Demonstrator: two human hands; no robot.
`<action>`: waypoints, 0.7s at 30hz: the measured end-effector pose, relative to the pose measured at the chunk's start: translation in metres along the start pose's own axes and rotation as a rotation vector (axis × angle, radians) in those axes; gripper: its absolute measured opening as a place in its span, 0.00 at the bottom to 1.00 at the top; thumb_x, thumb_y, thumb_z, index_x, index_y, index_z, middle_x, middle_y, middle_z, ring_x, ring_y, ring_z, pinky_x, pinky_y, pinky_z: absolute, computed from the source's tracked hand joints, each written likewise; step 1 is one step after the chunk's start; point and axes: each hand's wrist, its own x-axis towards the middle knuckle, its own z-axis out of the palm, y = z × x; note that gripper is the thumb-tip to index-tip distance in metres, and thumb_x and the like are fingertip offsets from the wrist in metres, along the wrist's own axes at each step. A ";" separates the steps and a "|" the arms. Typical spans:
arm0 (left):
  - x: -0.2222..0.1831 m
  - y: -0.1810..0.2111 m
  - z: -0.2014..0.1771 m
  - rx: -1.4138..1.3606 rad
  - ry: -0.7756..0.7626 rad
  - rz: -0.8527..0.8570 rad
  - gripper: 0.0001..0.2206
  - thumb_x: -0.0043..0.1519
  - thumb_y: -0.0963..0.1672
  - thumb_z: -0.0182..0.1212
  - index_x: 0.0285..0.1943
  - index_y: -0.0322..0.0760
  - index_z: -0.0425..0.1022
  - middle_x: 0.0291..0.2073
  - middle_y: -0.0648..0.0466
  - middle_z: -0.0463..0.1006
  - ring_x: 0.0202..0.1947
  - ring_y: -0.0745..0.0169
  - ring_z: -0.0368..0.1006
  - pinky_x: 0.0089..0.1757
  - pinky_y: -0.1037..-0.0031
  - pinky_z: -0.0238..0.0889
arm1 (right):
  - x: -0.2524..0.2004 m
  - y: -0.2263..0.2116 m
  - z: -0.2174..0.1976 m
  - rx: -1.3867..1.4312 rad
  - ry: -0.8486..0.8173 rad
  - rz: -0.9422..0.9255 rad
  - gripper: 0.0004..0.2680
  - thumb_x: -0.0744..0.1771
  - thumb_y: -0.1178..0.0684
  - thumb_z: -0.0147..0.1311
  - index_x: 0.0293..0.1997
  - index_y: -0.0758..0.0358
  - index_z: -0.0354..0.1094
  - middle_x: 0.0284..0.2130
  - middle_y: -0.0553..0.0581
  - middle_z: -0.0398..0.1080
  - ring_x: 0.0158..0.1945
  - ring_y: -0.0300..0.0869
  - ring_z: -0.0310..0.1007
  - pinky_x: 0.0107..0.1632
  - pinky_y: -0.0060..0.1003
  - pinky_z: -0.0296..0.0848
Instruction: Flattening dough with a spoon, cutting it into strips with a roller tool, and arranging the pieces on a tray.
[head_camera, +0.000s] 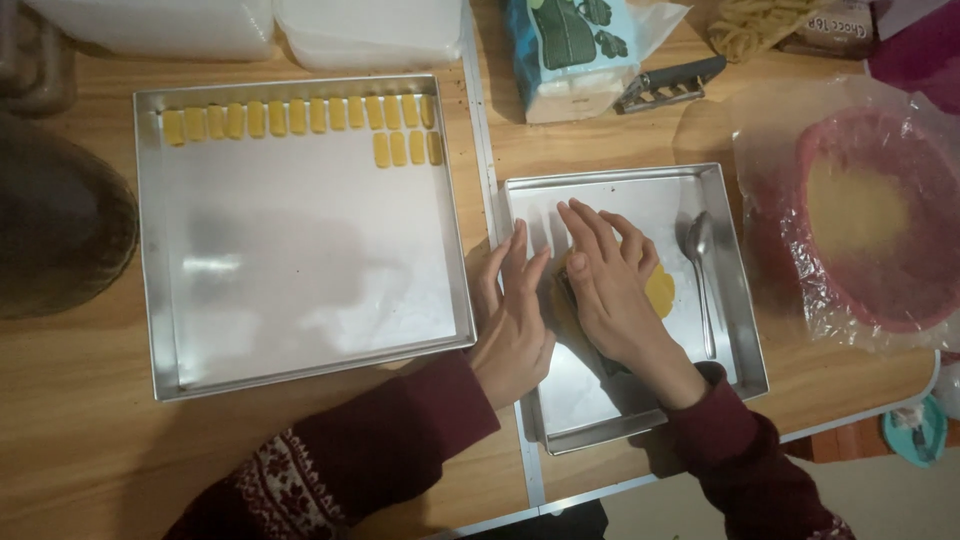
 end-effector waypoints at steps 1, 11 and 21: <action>0.001 0.002 -0.002 -0.017 -0.006 -0.007 0.44 0.48 0.33 0.49 0.76 0.31 0.33 0.75 0.23 0.28 0.72 0.20 0.23 0.61 0.28 0.26 | 0.000 -0.002 -0.001 0.013 -0.001 0.002 0.28 0.70 0.35 0.08 0.78 0.53 0.42 0.70 0.65 0.49 0.73 0.58 0.35 0.66 0.66 0.24; 0.002 0.006 -0.005 -0.095 -0.001 0.014 0.43 0.47 0.31 0.47 0.75 0.30 0.34 0.73 0.21 0.26 0.71 0.15 0.21 0.62 0.29 0.26 | -0.005 0.004 -0.001 0.008 0.079 0.003 0.30 0.69 0.32 0.06 0.78 0.54 0.42 0.69 0.67 0.49 0.70 0.61 0.40 0.66 0.67 0.26; -0.001 -0.002 0.001 -0.024 0.037 0.029 0.43 0.47 0.31 0.47 0.76 0.29 0.35 0.74 0.23 0.30 0.72 0.18 0.23 0.63 0.31 0.28 | -0.021 -0.005 -0.025 0.281 0.175 0.081 0.33 0.69 0.28 0.06 0.75 0.57 0.46 0.66 0.66 0.50 0.66 0.58 0.41 0.65 0.59 0.30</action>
